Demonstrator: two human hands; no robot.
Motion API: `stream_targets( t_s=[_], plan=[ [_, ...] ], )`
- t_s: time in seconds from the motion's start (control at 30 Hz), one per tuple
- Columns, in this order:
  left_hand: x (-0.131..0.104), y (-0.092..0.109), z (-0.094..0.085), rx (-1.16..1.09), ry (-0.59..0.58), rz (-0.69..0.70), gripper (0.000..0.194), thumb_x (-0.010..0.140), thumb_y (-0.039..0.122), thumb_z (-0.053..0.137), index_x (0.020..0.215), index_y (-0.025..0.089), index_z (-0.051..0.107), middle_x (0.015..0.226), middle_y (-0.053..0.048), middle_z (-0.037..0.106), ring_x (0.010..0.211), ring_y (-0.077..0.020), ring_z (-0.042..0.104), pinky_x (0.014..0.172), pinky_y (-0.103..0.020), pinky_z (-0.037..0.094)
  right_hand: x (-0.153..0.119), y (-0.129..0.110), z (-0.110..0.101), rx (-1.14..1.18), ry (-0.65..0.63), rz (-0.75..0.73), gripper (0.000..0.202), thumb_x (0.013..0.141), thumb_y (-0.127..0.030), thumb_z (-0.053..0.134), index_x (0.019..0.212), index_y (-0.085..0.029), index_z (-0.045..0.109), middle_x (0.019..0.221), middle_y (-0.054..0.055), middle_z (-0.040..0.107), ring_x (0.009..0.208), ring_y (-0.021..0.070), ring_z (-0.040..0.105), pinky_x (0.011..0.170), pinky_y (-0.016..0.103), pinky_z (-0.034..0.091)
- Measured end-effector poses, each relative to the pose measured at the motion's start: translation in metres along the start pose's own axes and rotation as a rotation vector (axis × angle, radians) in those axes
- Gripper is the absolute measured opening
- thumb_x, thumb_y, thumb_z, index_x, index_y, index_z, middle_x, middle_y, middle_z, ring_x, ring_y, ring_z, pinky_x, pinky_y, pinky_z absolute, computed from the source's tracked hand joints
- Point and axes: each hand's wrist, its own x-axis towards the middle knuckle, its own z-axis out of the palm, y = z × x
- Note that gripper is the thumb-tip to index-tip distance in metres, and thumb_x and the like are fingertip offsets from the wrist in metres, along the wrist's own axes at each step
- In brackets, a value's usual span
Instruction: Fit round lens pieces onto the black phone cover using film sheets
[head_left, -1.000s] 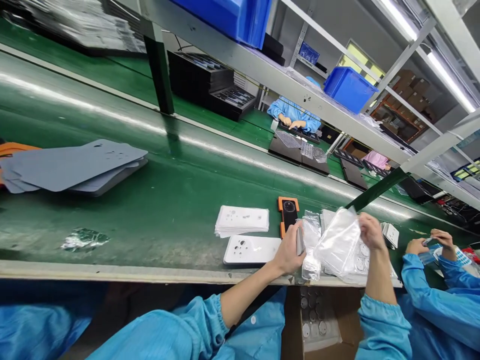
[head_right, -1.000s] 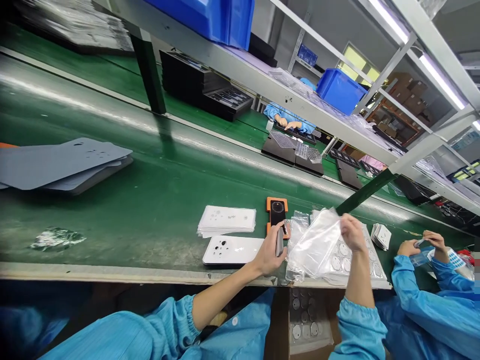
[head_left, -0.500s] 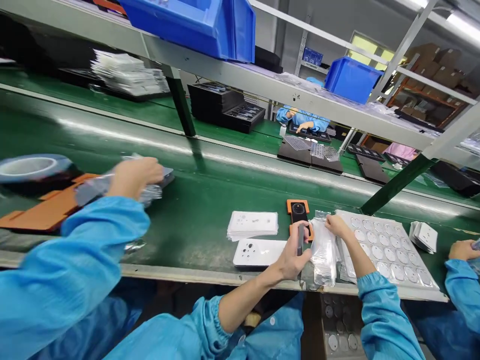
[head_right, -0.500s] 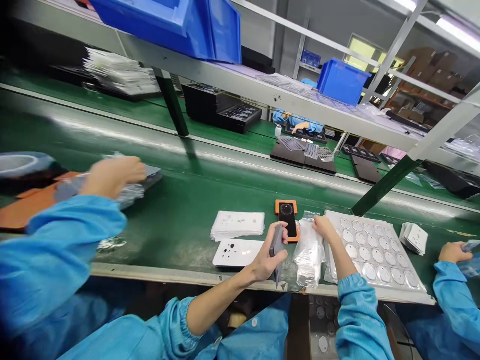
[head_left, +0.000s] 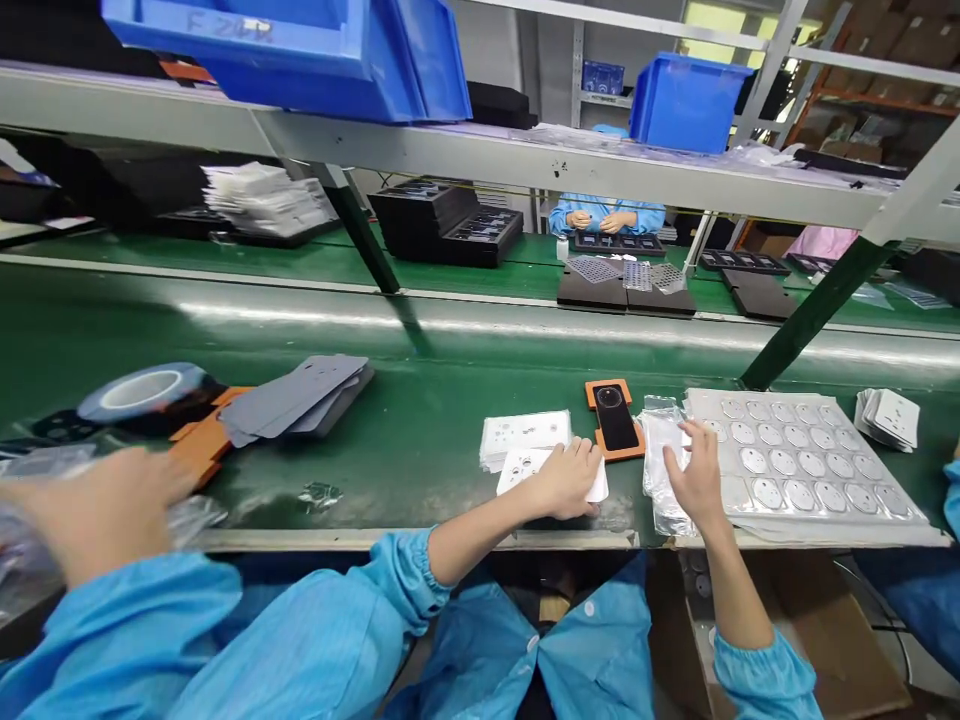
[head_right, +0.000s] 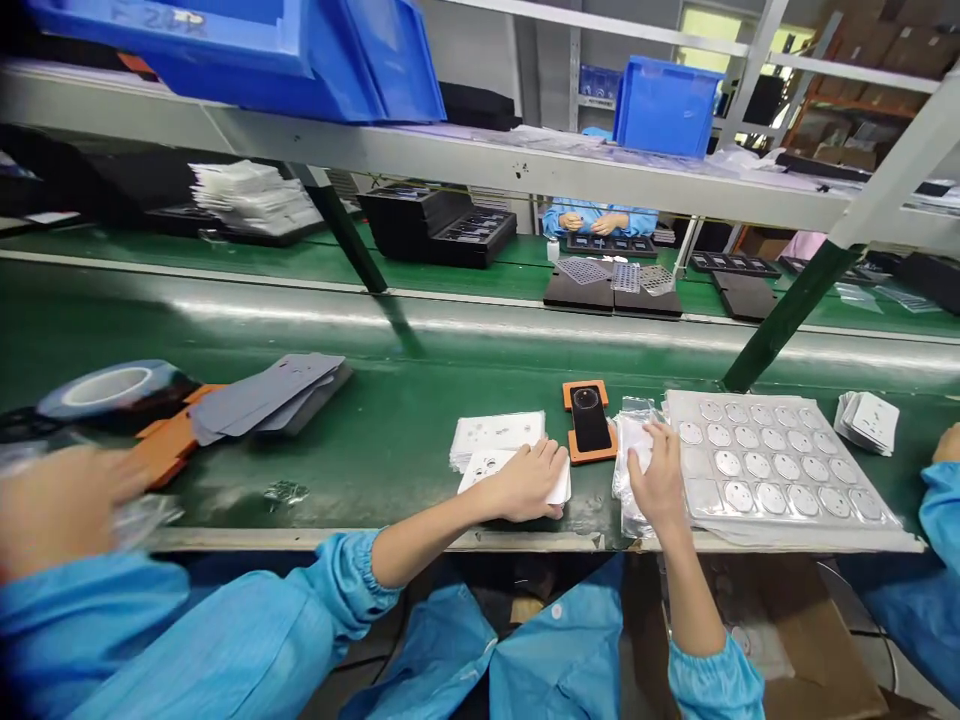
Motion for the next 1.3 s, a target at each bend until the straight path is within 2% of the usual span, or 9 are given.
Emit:
stream_targets(
  t_s=[0.13,0.27,0.47,0.63,0.77,0.93,1.07,1.2,1.3],
  plan=[
    [0.003,-0.002,0.016,0.077,-0.027,-0.006,0.070,0.054,0.043,0.091,0.108,0.018,0.054,0.112,-0.017,0.057,0.109,-0.0396,0.054,0.093,-0.050,0.045,-0.037,-0.013,-0.001,0.048,-0.094,0.026,0.034,0.093,-0.031,0.052,0.125,-0.021,0.053,0.130,0.015,0.050,0.123,0.0287,0.051,0.094,0.047,0.054],
    [0.004,-0.001,0.018,0.076,-0.051,-0.059,0.081,0.051,0.043,0.093,0.116,0.016,0.055,0.115,-0.021,0.059,0.112,-0.0438,0.054,0.102,-0.065,0.034,-0.052,-0.017,0.000,0.100,-0.167,0.047,0.029,0.093,-0.030,0.052,0.120,-0.022,0.056,0.126,0.014,0.053,0.117,0.0285,0.055,0.091,0.047,0.055],
    [-0.022,-0.026,-0.010,-0.013,-0.117,-0.081,0.114,0.050,0.044,0.093,0.145,0.020,0.035,0.141,-0.028,0.046,0.133,-0.0518,0.039,0.099,-0.082,0.022,-0.029,-0.059,0.022,0.139,-0.568,-0.171,0.058,0.086,-0.029,0.066,0.140,-0.025,0.042,0.142,0.014,0.047,0.134,0.0309,0.045,0.111,0.052,0.042],
    [-0.055,-0.047,-0.035,0.094,-0.323,-0.211,0.120,0.051,0.025,0.093,0.150,0.020,0.025,0.147,-0.026,0.038,0.139,-0.0456,0.033,0.097,-0.065,0.044,-0.012,-0.089,0.061,-0.115,-0.840,-0.252,0.109,0.061,-0.023,0.088,0.151,-0.022,0.027,0.154,0.018,0.032,0.144,0.0377,0.029,0.109,0.052,0.043],
    [-0.061,-0.041,-0.038,0.115,-0.359,-0.262,0.106,0.057,0.012,0.087,0.146,0.014,0.030,0.138,-0.025,0.045,0.126,-0.0392,0.046,0.089,-0.048,0.054,-0.004,-0.096,0.083,-0.259,-0.961,-0.286,0.098,0.058,-0.016,0.088,0.142,-0.017,0.038,0.131,0.017,0.053,0.124,0.0348,0.049,0.092,0.045,0.053],
    [-0.059,-0.039,-0.037,0.082,-0.328,-0.253,0.080,0.062,0.002,0.076,0.135,0.014,0.044,0.130,-0.021,0.051,0.119,-0.0370,0.053,0.086,-0.044,0.055,-0.001,-0.106,0.087,-0.299,-0.959,-0.282,0.068,0.059,-0.007,0.083,0.120,-0.015,0.053,0.119,0.016,0.058,0.109,0.0316,0.057,0.089,0.043,0.053],
    [-0.066,-0.037,-0.043,0.083,-0.290,-0.270,0.093,0.060,0.003,0.080,0.142,0.012,0.038,0.140,-0.027,0.046,0.131,-0.0421,0.045,0.096,-0.052,0.050,-0.003,-0.105,0.073,-0.286,-0.938,-0.254,0.086,0.056,-0.016,0.088,0.132,-0.015,0.047,0.133,0.017,0.053,0.125,0.0329,0.050,0.100,0.043,0.049],
    [-0.083,-0.018,-0.063,-0.164,-0.010,-0.126,0.091,0.075,0.023,0.078,0.151,0.020,0.028,0.157,-0.020,0.031,0.146,-0.0383,0.029,0.114,-0.057,0.034,-0.007,-0.061,0.033,-0.091,-0.690,-0.127,0.095,0.074,-0.038,0.079,0.151,-0.022,0.026,0.154,0.014,0.036,0.144,0.0297,0.032,0.116,0.044,0.034],
    [-0.086,0.012,-0.059,-0.594,-0.056,0.116,0.071,0.089,0.038,0.065,0.151,0.028,0.032,0.151,-0.011,0.044,0.137,-0.0290,0.045,0.115,-0.046,0.038,-0.009,-0.011,0.007,-0.192,-0.456,0.179,0.069,0.093,-0.045,0.055,0.151,-0.018,0.028,0.150,0.016,0.042,0.140,0.0286,0.039,0.113,0.044,0.034]
  ],
)
